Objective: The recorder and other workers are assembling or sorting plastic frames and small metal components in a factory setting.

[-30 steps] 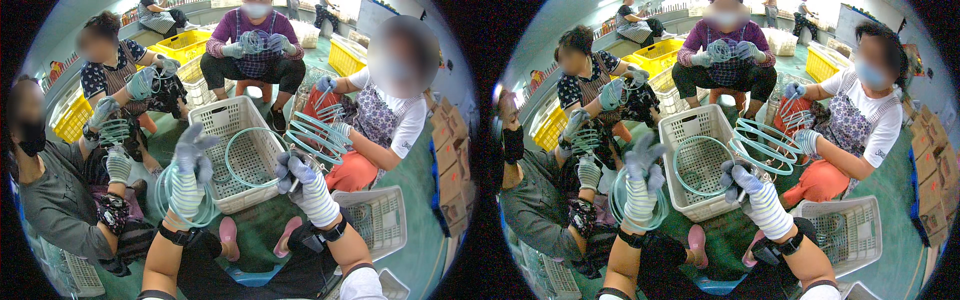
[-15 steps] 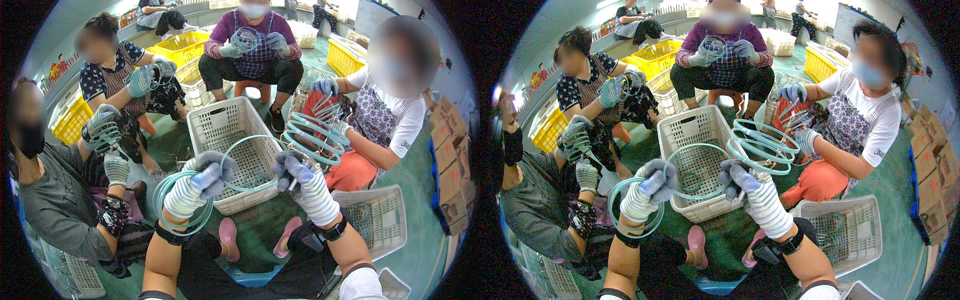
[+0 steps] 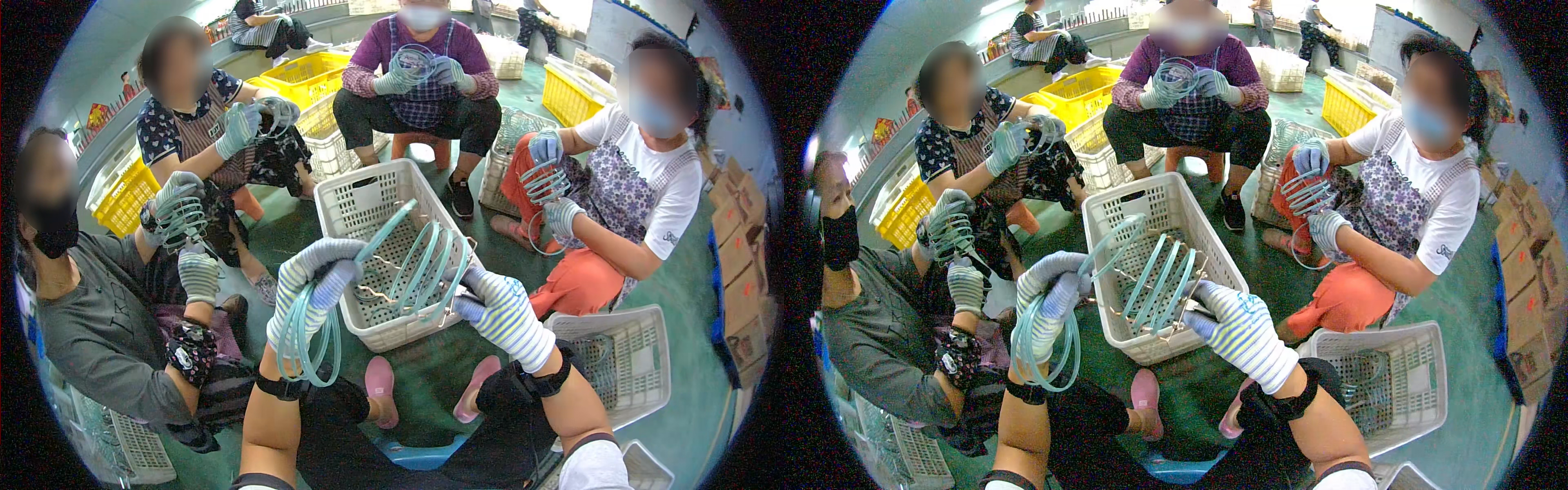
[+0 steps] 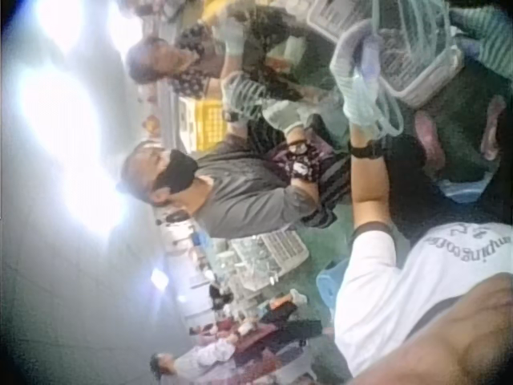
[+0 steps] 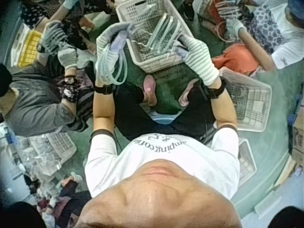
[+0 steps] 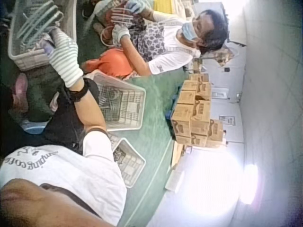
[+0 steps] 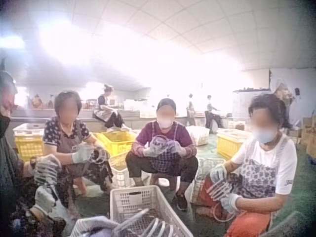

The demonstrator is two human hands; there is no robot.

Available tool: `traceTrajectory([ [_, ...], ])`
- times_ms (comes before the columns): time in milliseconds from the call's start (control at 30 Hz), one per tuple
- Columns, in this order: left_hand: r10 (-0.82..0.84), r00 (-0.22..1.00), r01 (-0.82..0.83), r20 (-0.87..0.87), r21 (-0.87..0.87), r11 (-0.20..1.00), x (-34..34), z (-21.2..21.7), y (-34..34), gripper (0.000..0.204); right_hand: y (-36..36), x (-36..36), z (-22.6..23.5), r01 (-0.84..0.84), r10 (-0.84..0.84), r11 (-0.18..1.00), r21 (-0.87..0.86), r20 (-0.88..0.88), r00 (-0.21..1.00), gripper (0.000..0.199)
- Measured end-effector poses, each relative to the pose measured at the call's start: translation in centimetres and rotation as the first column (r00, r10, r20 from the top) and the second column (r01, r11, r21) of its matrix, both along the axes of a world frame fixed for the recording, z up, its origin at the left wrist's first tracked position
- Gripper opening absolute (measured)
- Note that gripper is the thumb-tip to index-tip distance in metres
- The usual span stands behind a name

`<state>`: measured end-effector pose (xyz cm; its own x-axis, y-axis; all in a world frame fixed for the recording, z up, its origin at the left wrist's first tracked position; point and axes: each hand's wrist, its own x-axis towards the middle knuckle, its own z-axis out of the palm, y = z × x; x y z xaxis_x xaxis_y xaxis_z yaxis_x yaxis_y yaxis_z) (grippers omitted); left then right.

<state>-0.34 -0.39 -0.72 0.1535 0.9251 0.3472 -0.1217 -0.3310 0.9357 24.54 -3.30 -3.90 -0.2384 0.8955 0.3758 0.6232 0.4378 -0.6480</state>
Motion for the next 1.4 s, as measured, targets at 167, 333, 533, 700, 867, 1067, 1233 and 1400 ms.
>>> traceTrajectory([
  [167,0.054,0.966,0.041,-0.251,0.359,0.932,-0.1,0.0,1.1,0.022,0.1,0.6,-0.2,0.076,-0.078,0.995,-0.072,-0.027,0.997,0.033],
  [333,0.047,0.959,0.020,-0.281,0.233,0.972,0.7,-0.7,0.4,0.032,0.3,0.5,-0.8,0.082,-0.084,0.996,-0.025,-0.108,0.991,0.031],
  [533,0.070,0.959,0.017,-0.275,0.302,0.953,-0.1,-0.4,0.9,0.035,-0.2,0.4,-0.4,-0.194,0.009,0.944,-0.266,-0.568,0.823,0.036],
  [700,0.142,0.917,0.061,-0.374,0.482,0.874,-0.7,0.0,1.5,0.019,-0.7,0.4,1.0,-0.297,0.001,0.873,-0.388,-0.606,0.795,0.037],
  [867,-0.031,0.926,0.116,-0.377,0.204,0.972,-0.7,-0.2,0.8,0.010,-1.3,-0.6,2.1,-0.361,-0.107,0.808,-0.465,-0.719,0.686,0.034],
  [1067,-0.202,0.931,0.235,-0.305,0.073,0.969,-0.3,0.4,0.0,0.009,-1.2,-0.8,2.3,-0.344,-0.143,0.784,-0.517,-0.689,0.710,0.030],
  [1233,-0.080,0.916,0.218,-0.392,0.320,0.922,0.0,0.7,0.1,0.025,-1.1,-0.8,2.4,-0.344,-0.137,0.768,-0.540,-0.664,0.735,0.029],
  [1400,0.066,0.847,0.203,-0.527,0.436,0.877,0.7,1.6,-0.8,0.035,-0.8,-0.6,1.1,-0.306,-0.070,0.815,-0.493,-0.607,0.792,0.029],
])
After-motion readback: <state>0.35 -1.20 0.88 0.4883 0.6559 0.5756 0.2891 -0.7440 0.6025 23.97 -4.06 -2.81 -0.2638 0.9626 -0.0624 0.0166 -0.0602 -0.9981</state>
